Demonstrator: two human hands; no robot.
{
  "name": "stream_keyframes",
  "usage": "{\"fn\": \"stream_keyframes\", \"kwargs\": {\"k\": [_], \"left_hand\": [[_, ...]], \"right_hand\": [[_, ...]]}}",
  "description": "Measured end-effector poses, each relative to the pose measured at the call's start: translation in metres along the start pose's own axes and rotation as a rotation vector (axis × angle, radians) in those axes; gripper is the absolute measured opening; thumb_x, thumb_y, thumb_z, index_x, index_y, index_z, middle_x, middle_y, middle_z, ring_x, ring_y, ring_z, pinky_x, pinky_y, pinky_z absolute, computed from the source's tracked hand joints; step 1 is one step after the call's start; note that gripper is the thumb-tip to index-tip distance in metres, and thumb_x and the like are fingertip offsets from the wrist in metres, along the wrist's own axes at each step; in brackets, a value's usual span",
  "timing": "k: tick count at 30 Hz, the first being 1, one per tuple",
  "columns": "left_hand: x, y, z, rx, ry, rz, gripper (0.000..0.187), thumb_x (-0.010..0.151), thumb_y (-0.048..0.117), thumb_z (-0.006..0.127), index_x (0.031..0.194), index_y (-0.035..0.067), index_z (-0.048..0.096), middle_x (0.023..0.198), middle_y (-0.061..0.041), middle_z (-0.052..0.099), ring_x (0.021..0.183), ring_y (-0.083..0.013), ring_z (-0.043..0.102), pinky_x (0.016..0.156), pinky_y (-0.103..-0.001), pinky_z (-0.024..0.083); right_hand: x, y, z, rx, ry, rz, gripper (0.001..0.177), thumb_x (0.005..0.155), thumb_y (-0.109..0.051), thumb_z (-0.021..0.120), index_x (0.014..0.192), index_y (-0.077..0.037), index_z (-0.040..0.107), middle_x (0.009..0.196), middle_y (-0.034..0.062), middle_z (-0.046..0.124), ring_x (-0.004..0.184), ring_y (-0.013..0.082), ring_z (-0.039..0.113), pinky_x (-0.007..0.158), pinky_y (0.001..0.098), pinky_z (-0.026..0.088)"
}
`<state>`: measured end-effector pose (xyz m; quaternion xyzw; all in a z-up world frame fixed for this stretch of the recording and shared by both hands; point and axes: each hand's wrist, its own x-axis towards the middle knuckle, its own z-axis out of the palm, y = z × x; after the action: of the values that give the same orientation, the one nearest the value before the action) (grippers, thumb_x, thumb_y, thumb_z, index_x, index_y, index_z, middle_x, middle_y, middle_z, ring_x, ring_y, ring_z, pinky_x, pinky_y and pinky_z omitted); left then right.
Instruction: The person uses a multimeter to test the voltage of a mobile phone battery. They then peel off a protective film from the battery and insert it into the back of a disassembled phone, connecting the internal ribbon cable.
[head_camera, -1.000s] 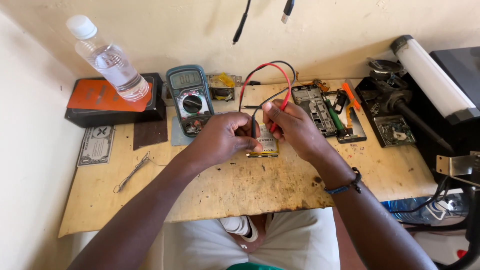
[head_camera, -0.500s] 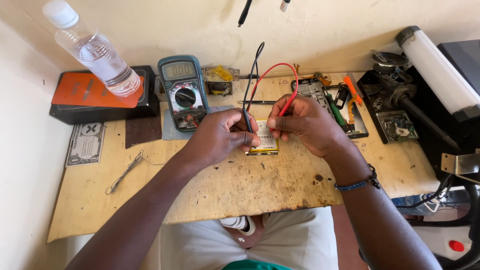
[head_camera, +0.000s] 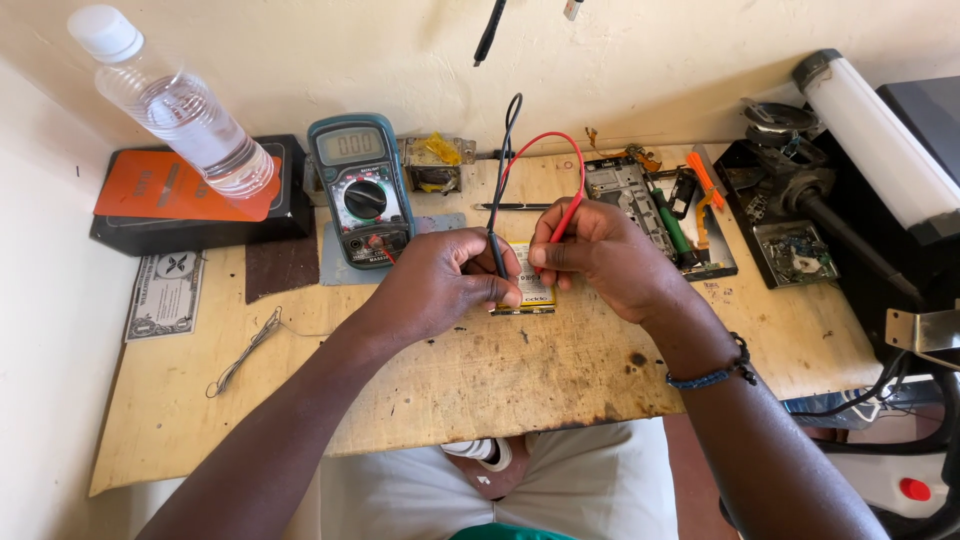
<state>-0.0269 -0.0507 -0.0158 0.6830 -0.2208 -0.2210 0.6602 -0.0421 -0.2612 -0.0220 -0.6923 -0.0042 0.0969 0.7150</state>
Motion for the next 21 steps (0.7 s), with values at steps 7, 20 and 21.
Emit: {"fn": "stream_keyframes", "kwargs": {"k": [7,20,21], "left_hand": [[0.0015,-0.0038,0.0001,-0.009,0.004,-0.006,0.020,0.076,0.006,0.081,0.092,0.000,0.071,0.078,-0.016,0.072,0.068,-0.0136,0.067,0.065,-0.026,0.061],[0.0007,-0.0048,0.0038,0.072,-0.009,-0.021,0.019,0.075,0.007,0.082,0.091,0.002,0.072,0.076,-0.013,0.072,0.066,-0.0130,0.065,0.066,-0.025,0.059],[0.0001,-0.0039,0.0041,0.087,-0.010,-0.015,0.018,0.075,0.008,0.082,0.090,0.003,0.072,0.075,-0.012,0.073,0.064,-0.0127,0.064,0.065,-0.025,0.057]], "right_hand": [[0.0004,0.0029,-0.0005,-0.009,-0.009,-0.013,0.010,0.079,0.007,0.069,0.086,0.005,0.062,0.069,0.0126,0.058,0.057,0.0183,0.064,0.045,0.0225,0.051],[-0.0080,0.0008,-0.0038,-0.014,-0.023,0.013,0.011,0.075,0.008,0.070,0.082,0.005,0.062,0.067,0.0151,0.060,0.052,0.0185,0.062,0.041,0.0216,0.047],[-0.0086,0.0025,-0.0044,-0.013,-0.028,0.021,0.011,0.074,0.008,0.071,0.081,0.005,0.062,0.065,0.0159,0.061,0.052,0.0191,0.063,0.041,0.0217,0.047]]}}
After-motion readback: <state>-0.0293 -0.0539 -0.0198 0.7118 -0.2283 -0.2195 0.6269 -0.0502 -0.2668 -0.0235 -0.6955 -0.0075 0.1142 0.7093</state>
